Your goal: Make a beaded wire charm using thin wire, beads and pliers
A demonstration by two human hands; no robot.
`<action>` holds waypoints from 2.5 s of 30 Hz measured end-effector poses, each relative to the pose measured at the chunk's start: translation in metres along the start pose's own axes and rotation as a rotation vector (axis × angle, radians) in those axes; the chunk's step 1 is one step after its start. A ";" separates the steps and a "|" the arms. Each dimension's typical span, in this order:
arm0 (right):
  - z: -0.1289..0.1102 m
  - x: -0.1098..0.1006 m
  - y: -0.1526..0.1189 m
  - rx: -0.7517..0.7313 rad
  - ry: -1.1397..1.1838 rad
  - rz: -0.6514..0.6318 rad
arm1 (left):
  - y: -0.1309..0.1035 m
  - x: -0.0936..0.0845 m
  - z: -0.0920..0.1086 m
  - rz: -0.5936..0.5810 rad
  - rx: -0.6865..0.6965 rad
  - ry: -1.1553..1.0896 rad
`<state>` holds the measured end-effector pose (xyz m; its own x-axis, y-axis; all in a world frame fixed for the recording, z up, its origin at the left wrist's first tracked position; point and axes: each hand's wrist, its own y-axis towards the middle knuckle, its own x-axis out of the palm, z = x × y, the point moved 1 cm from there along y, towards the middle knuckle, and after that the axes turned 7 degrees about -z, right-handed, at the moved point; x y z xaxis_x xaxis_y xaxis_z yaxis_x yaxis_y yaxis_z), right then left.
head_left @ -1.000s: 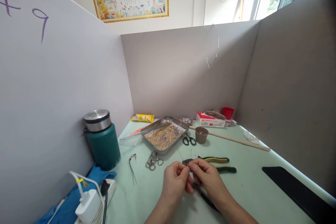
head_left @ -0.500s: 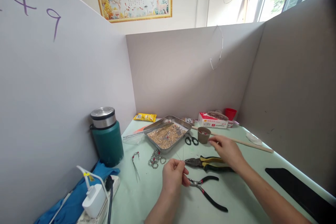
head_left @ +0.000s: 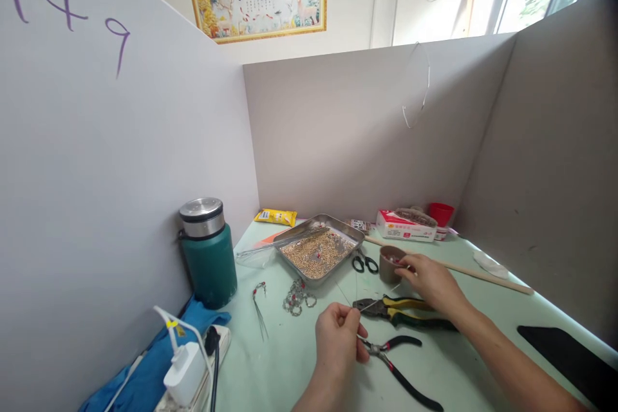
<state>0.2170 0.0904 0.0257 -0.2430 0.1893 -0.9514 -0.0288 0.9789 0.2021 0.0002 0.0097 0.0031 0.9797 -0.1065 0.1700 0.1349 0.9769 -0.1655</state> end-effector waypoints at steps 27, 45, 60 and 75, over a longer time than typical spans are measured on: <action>-0.037 -0.030 0.055 -0.046 -0.295 -0.516 | -0.002 -0.001 0.003 -0.003 0.024 0.013; -0.015 -0.029 0.048 -0.099 -0.083 -0.412 | -0.003 0.002 0.003 -0.057 0.020 0.054; -0.021 -0.022 0.056 -0.082 -0.178 -0.424 | -0.002 0.000 0.002 -0.050 0.024 0.046; -0.014 -0.030 0.029 -0.055 0.304 -0.251 | -0.004 0.000 0.006 -0.058 0.009 0.041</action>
<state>0.2094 0.1124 0.0633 -0.4972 -0.0950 -0.8624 -0.1735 0.9848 -0.0085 -0.0011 0.0070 0.0099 0.9754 -0.1706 0.1396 0.1909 0.9704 -0.1482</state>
